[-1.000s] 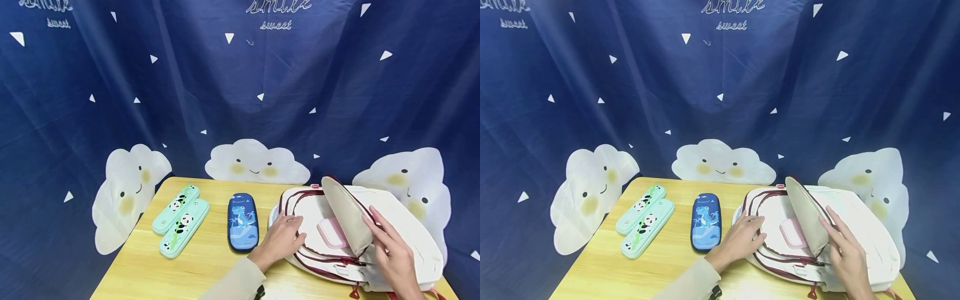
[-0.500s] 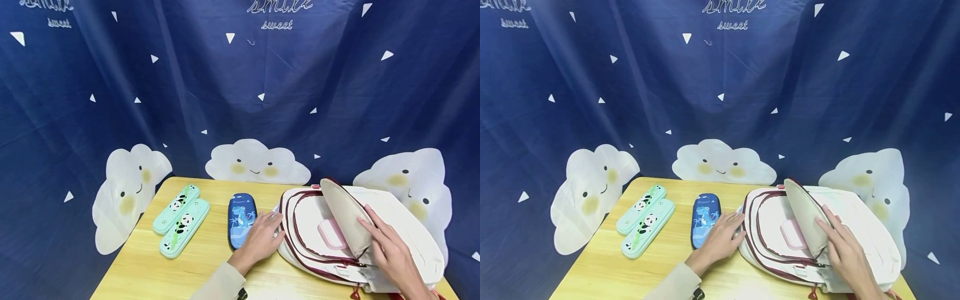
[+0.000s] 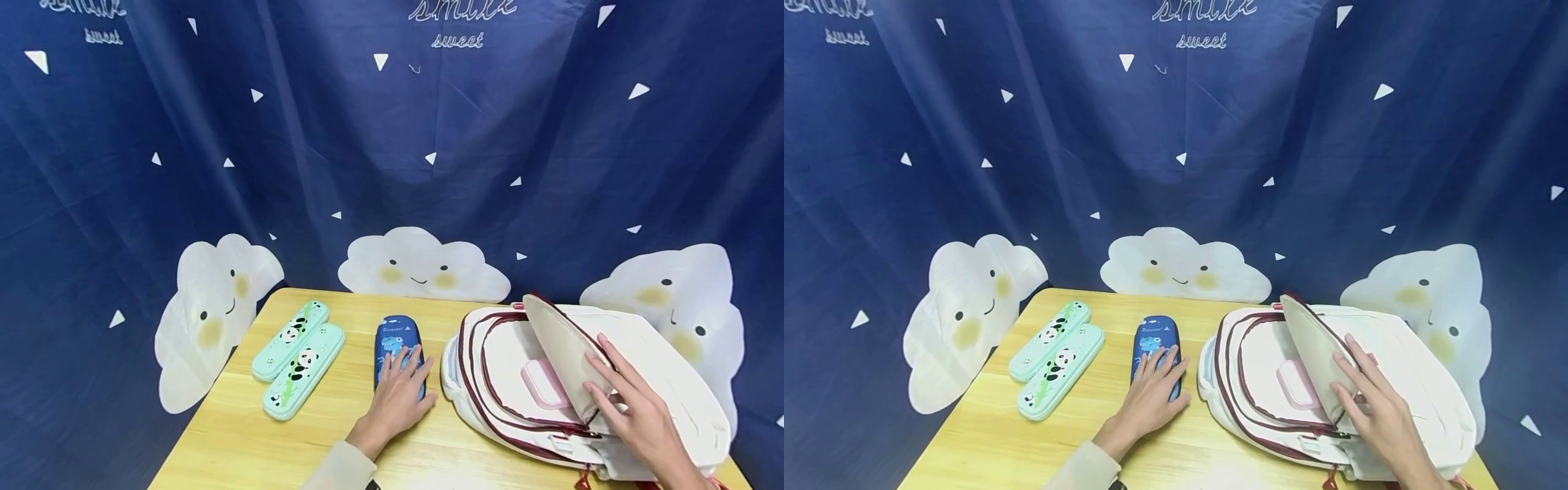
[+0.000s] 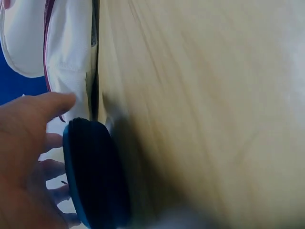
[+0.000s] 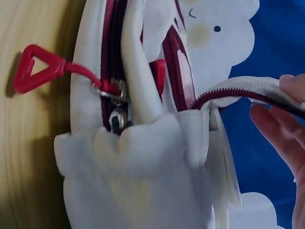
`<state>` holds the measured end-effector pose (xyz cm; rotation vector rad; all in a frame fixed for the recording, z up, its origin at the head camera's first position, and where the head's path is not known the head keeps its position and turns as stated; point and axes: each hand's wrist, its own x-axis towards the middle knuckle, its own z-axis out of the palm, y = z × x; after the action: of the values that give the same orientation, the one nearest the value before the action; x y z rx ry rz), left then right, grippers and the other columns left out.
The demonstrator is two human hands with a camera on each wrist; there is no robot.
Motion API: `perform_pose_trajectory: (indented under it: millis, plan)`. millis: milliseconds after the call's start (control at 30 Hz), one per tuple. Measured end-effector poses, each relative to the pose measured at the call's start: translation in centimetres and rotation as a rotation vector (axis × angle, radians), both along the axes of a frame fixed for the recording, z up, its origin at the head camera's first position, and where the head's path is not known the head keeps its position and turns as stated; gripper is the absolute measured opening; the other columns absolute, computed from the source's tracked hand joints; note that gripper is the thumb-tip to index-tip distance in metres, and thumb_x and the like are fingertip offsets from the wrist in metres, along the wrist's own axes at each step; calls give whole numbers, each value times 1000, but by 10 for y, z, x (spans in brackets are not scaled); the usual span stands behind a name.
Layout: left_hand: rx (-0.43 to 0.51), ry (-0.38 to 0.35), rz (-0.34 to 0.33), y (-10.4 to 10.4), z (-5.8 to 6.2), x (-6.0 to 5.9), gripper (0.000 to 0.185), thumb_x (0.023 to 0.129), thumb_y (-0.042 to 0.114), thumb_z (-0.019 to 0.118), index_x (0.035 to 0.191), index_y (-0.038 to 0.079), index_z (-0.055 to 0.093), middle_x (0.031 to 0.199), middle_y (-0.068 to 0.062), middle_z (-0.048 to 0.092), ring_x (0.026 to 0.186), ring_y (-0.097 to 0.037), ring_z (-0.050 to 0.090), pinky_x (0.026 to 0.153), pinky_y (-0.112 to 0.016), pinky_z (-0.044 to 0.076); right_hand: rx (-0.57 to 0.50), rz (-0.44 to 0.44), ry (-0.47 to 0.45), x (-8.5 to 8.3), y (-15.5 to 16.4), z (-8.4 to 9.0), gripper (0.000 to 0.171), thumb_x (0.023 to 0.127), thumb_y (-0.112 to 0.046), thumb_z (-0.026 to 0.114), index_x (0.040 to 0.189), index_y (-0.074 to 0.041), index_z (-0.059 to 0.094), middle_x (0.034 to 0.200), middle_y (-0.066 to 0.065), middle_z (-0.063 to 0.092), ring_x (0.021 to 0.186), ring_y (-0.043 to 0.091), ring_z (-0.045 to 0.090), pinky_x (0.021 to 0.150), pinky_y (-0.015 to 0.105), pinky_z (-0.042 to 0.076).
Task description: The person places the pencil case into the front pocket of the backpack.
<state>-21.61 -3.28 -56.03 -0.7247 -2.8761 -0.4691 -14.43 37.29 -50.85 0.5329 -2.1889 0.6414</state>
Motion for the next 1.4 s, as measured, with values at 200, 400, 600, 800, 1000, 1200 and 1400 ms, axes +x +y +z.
perform_pose_trajectory:
  millis: [200,400,600,800,1000,1200,1400]
  plan:
    - [-27,-19,61,-9,-8,3,77,97,54,78,161,17,55,174,-15,41,162,-44,34,129,-72,28,-3,-22,-42,3,-1,2,71,109,-60,52,142,-1,71,164,19,54,147,-12,46,80,-5,46]
    - [31,-33,152,-21,-12,6,81,93,54,81,161,18,55,174,-17,41,161,-48,33,127,-75,29,-18,-38,-15,4,0,3,70,109,-59,54,142,1,70,162,21,56,149,-9,46,92,-7,39]
    - [115,-56,209,-37,-11,10,84,91,49,85,161,15,54,174,-22,38,159,-51,35,126,-72,34,-58,-44,-5,6,-1,2,72,109,-59,55,142,3,69,162,23,55,151,-7,44,100,-8,34]
    - [142,-44,247,-49,-13,16,84,91,48,86,162,17,54,172,-24,41,155,-54,39,117,-72,45,-69,-40,18,5,-2,0,74,108,-60,54,141,4,70,160,24,56,151,-7,44,101,-7,32]
    - [164,-39,297,-52,-15,20,83,91,49,86,162,18,54,171,-25,41,150,-59,45,108,-73,53,-75,-47,12,5,-2,-2,74,108,-61,54,141,4,70,160,24,56,150,-9,44,100,-7,31]
    - [224,-86,328,-52,-15,22,85,90,49,87,162,18,54,173,-23,39,149,-58,46,99,-75,57,-92,-47,4,6,-2,-3,76,107,-62,54,142,3,69,162,23,55,151,-8,44,101,-4,30]
    - [271,-78,328,-57,-14,19,84,87,43,91,158,13,58,172,-23,41,147,-54,49,105,-72,55,-93,-47,-37,9,-2,-1,75,108,-61,54,144,3,67,164,22,53,151,-8,42,100,-4,30]
